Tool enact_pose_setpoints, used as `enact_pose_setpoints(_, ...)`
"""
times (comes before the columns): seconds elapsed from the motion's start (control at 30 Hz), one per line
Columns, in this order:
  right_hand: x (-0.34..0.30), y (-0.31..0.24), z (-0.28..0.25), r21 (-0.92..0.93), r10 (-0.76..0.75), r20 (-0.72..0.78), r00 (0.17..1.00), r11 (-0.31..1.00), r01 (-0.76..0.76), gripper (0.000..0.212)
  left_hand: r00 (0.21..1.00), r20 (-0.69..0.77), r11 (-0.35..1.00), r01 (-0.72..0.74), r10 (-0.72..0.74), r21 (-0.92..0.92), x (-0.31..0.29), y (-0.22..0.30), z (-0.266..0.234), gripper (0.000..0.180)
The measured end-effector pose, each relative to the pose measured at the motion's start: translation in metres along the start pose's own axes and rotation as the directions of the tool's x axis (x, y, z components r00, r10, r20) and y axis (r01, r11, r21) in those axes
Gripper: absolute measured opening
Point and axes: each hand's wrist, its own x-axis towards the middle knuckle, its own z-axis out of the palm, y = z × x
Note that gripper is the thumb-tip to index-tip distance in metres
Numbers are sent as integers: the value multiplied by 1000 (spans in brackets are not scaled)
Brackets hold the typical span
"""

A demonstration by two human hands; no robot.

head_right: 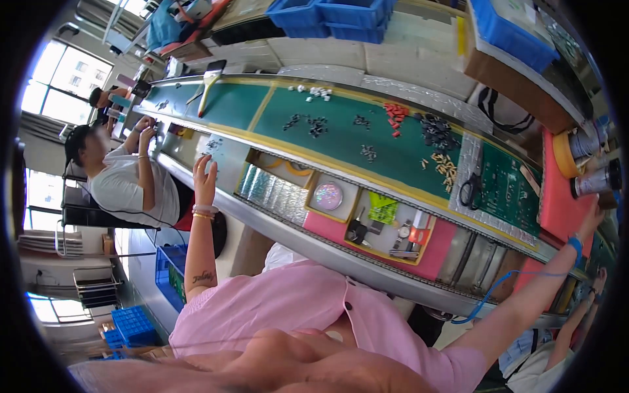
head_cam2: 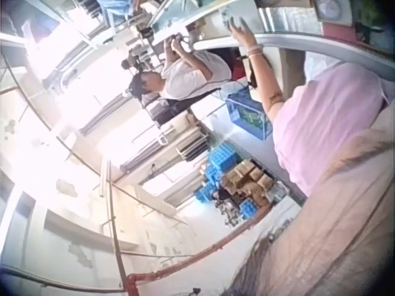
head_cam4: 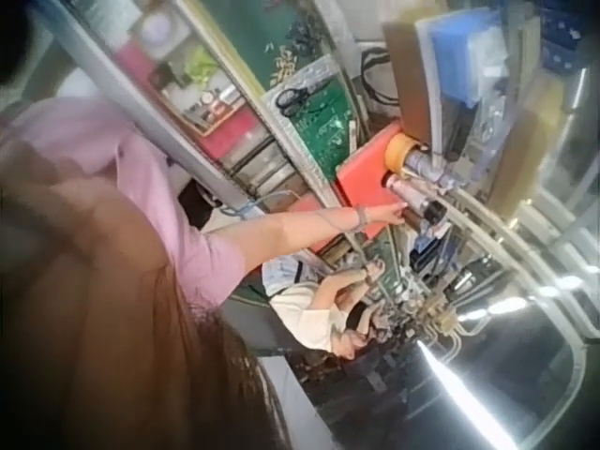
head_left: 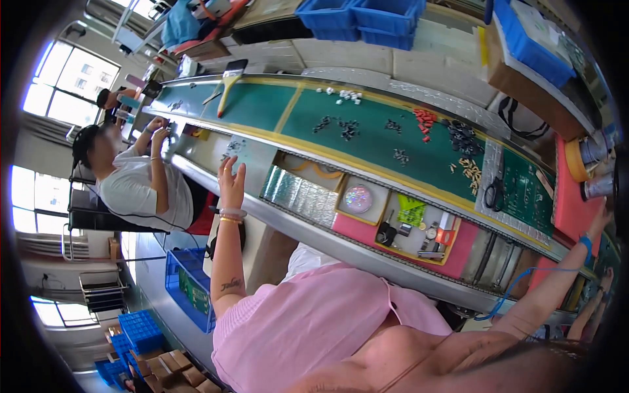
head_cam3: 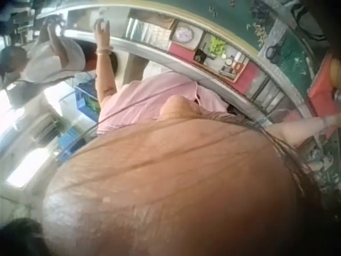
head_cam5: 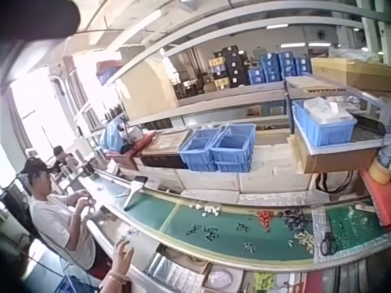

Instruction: Assembling components onto a printed circuit board at an industrial workstation.

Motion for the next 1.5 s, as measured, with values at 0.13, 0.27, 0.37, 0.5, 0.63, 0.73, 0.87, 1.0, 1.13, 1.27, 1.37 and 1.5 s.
enact_pose_setpoints(0.13,-17,6,-159,45,-8,72,997,999,5,59,990,-28,969,141,-138,203,35,-107,30,52)
enact_pose_setpoints(0.27,-135,-225,-191,133,83,167,982,985,-106,47,938,101,842,246,-332,480,47,-142,-27,65)
enact_pose_setpoints(0.37,-225,-399,-254,282,67,148,987,953,-107,42,934,248,912,152,-258,380,74,-163,6,63)
enact_pose_setpoints(0.5,-331,-488,-267,214,35,291,956,972,-101,39,929,340,943,25,-144,331,72,-121,13,51)
enact_pose_setpoints(0.63,-408,-580,-205,255,47,668,742,923,-288,40,853,501,957,-251,146,147,33,-62,4,41)
enact_pose_setpoints(0.73,-429,-591,-133,351,-119,807,579,884,-308,32,669,678,945,-305,303,-122,8,-18,10,34)
enact_pose_setpoints(0.87,-427,-563,-25,272,-43,755,655,928,-253,17,401,747,846,-303,531,-439,-11,33,29,30)
enact_pose_setpoints(1.0,-403,-548,45,201,-152,490,859,978,58,12,460,662,805,-376,592,-459,0,73,37,22)
enact_pose_setpoints(1.13,-398,-542,76,29,-186,449,874,981,194,9,703,409,788,-363,581,-496,48,91,83,16)
enact_pose_setpoints(1.27,-402,-545,81,51,-290,438,851,953,298,8,709,176,718,-607,683,-342,101,112,132,18)
enact_pose_setpoints(1.37,-401,-547,76,44,-314,415,854,944,326,8,641,142,654,-717,754,-240,124,120,174,19)
enact_pose_setpoints(1.5,-401,-547,74,265,-250,400,882,953,150,13,705,289,761,-622,647,-186,143,126,196,17)
